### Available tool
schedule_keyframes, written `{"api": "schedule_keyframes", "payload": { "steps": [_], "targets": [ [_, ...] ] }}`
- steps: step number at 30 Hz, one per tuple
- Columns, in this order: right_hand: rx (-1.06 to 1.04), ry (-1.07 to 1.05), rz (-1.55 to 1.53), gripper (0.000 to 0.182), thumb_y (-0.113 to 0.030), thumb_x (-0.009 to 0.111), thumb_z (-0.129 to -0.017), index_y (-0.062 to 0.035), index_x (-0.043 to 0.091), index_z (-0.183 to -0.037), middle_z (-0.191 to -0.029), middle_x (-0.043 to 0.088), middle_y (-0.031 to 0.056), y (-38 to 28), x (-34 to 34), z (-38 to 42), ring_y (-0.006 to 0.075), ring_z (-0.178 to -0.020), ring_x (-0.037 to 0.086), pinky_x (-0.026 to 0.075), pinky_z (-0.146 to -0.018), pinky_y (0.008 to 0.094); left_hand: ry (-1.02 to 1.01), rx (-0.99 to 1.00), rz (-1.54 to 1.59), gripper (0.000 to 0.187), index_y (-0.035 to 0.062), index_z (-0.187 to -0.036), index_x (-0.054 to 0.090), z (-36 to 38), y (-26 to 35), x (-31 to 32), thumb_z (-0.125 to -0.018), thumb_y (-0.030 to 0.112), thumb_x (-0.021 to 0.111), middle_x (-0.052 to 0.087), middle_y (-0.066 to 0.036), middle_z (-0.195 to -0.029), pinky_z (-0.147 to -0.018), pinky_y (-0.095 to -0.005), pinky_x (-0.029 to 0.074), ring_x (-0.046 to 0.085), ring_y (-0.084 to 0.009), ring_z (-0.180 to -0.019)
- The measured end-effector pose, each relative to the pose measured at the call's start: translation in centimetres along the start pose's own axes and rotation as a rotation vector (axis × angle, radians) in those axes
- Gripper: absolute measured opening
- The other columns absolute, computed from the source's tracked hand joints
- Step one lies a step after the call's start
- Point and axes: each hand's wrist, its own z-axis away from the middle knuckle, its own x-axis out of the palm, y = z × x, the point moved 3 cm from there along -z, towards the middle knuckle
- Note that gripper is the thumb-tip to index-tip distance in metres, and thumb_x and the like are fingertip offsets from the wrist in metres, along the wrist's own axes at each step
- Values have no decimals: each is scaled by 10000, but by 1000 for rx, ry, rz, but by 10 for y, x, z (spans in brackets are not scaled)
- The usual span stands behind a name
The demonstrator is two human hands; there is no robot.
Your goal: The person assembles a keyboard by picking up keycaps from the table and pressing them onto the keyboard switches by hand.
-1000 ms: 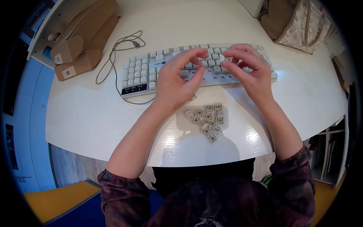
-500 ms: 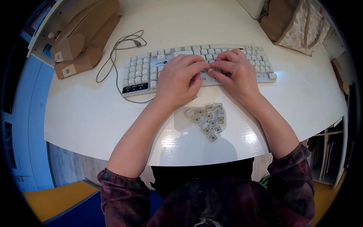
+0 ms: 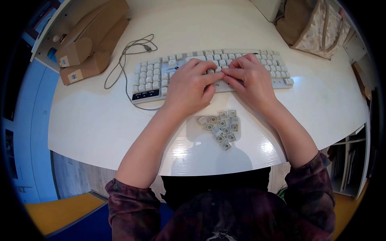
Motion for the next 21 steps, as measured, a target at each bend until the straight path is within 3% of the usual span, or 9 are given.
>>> {"api": "schedule_keyframes", "payload": {
  "steps": [9,21],
  "targets": [
    [-64,48,50,109,-140,727,-814,-89,768,-901,-856,633,31,-9,-4,8,237,-868,588,494,-734,375,-12,-19,-28,298,126,-1013,766,0,4,0,-753,77,629,678,-24,-1120,-828,-358,539,620,-230,-1045],
    [153,82,-229,166,-146,754,-757,-86,769,-911,-918,683,65,12,11,9,270,-893,608,479,-770,390,39,-17,-3,292,137,-1019,762,1,0,2,-756,72,651,693,-22,-1076,-798,-358,537,626,-241,-993]
  ]
}}
